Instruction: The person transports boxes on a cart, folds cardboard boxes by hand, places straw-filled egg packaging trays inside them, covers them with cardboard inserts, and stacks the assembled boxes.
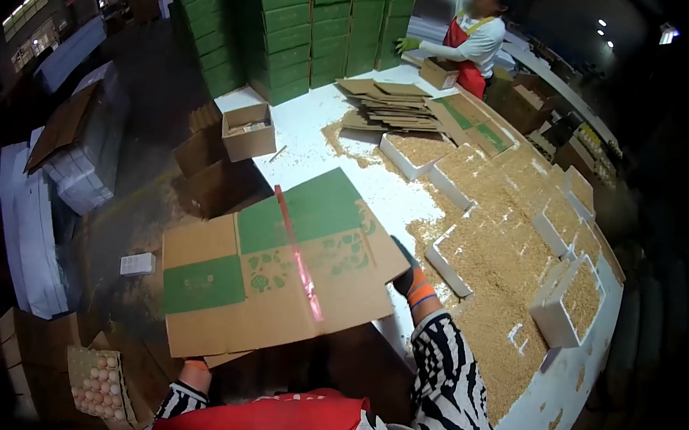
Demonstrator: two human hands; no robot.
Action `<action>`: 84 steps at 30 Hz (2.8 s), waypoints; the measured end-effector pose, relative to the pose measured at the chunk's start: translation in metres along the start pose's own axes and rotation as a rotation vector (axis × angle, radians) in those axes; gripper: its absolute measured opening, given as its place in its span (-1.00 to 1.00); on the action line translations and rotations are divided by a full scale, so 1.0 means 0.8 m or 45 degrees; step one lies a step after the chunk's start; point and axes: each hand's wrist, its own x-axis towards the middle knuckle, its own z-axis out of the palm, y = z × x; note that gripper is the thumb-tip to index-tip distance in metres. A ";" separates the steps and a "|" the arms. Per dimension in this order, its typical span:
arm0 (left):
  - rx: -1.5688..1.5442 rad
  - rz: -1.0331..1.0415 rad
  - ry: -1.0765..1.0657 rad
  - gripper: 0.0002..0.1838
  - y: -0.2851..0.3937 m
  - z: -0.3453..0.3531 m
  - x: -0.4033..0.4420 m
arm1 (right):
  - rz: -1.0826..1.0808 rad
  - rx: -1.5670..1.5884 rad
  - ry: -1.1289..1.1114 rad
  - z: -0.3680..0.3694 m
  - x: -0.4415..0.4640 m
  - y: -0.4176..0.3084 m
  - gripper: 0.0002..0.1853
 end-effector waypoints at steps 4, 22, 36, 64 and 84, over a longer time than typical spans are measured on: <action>0.398 0.256 -0.172 -0.63 0.030 0.050 0.047 | 0.058 0.308 -0.074 0.017 0.113 0.138 -0.40; -0.460 -0.267 -0.069 -0.63 0.003 0.114 0.184 | 0.499 0.723 0.435 -0.167 0.273 0.108 -0.51; -1.271 -0.087 -0.583 -0.77 0.258 0.028 0.559 | 0.600 0.122 0.625 0.032 0.165 -0.083 -0.53; -0.648 0.879 -0.210 -0.62 0.317 -0.155 0.583 | 1.370 0.963 2.342 0.126 0.052 -0.151 0.01; -0.116 0.309 -1.873 -0.46 0.503 0.027 0.845 | 1.364 1.131 2.342 0.172 0.115 -0.131 -0.27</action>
